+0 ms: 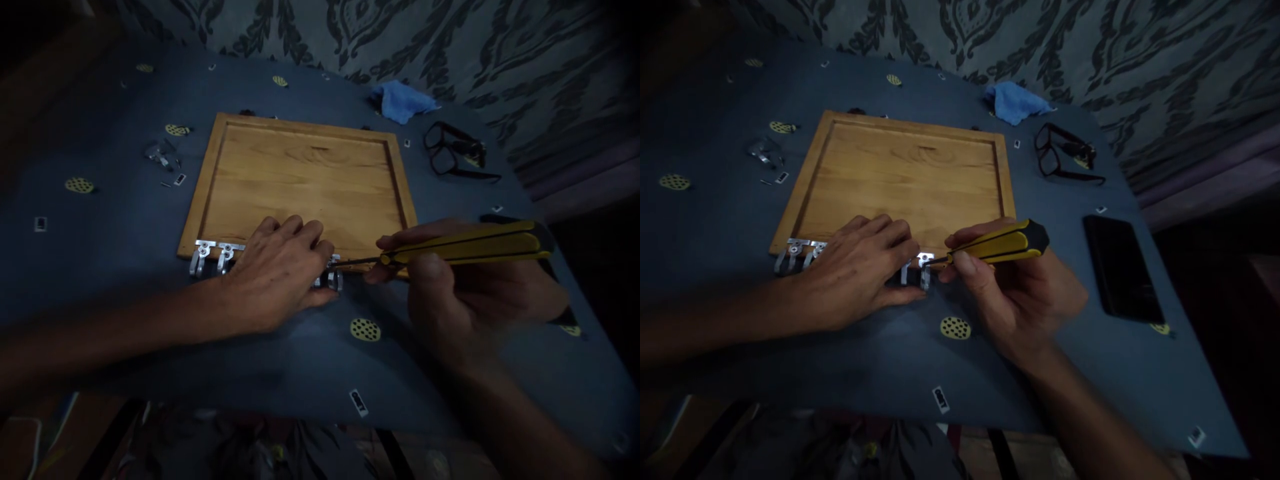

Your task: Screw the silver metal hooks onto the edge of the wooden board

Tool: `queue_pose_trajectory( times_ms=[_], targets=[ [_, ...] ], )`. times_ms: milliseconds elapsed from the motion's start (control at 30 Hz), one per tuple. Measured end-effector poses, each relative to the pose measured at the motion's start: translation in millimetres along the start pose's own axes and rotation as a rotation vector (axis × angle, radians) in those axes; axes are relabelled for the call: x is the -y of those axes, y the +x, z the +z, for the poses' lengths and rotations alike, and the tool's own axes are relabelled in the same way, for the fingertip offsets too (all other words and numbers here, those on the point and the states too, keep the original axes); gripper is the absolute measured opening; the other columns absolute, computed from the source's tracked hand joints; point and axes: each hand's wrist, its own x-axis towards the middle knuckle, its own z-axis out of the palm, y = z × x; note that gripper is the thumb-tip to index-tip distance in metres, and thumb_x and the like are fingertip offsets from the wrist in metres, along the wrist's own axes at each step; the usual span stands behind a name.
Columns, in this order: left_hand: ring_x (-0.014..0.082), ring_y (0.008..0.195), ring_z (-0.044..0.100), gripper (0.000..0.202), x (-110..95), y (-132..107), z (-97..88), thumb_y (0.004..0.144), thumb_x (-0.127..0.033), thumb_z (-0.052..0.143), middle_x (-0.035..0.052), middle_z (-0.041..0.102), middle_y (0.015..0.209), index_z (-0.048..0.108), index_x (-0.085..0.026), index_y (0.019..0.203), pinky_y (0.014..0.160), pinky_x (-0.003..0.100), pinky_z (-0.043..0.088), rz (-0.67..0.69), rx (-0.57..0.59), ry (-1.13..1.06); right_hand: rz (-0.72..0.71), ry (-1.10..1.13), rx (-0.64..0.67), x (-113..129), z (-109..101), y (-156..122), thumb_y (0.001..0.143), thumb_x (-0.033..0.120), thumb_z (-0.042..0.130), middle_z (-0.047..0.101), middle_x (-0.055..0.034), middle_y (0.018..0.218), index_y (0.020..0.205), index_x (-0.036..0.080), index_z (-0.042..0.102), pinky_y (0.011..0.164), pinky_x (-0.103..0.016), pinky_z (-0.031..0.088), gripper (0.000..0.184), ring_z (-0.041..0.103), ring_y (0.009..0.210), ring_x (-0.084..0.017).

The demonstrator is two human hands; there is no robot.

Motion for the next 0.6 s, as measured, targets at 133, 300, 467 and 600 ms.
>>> queue_pose_trajectory(
  times_ms=[133, 300, 467, 600],
  targets=[
    [0.0326, 0.113, 0.059, 0.044, -0.2, 0.5, 0.2, 0.096, -0.054, 0.068, 0.013, 0.065, 0.115, 0.07, -0.015, 0.115, 0.09, 0.044, 0.045, 0.003, -0.003, 0.01, 0.003, -0.031, 0.02, 0.9, -1.3, 0.6, 0.089, 0.024, 0.073, 0.076, 0.003, 0.087, 0.093, 0.042, 0.078, 0.042, -0.041, 0.053, 0.019, 0.065, 0.048, -0.019],
    [0.0338, 0.115, 0.059, 0.05, -0.4, 0.4, 2.1, 0.096, -0.06, 0.065, 0.0129, 0.065, 0.115, 0.068, -0.015, 0.116, 0.092, 0.046, 0.044, 0.003, -0.011, 0.01, -0.037, -0.092, 0.08, 4.4, -4.7, 3.0, 0.091, 0.022, 0.071, 0.076, 0.0029, 0.087, 0.097, 0.043, 0.078, 0.049, -0.045, 0.054, 0.023, 0.066, 0.054, -0.021],
    [0.0347, 0.116, 0.059, 0.047, -0.7, 1.2, 2.2, 0.096, -0.058, 0.065, 0.0133, 0.065, 0.115, 0.069, -0.015, 0.115, 0.091, 0.046, 0.045, -0.003, -0.008, 0.016, -0.108, -0.134, 0.143, 10.2, -10.8, 8.1, 0.091, 0.017, 0.068, 0.077, 0.0032, 0.089, 0.095, 0.047, 0.078, 0.058, -0.047, 0.058, 0.032, 0.071, 0.065, -0.023],
    [0.0343, 0.115, 0.06, 0.045, -1.2, 1.6, 1.3, 0.096, -0.055, 0.067, 0.0134, 0.066, 0.115, 0.07, -0.014, 0.114, 0.09, 0.046, 0.046, 0.002, -0.014, 0.014, -0.114, -0.121, 0.201, 10.5, -15.2, 9.5, 0.091, 0.016, 0.066, 0.078, 0.0041, 0.096, 0.104, 0.047, 0.077, 0.059, -0.045, 0.059, 0.036, 0.071, 0.065, -0.022]
  ],
)
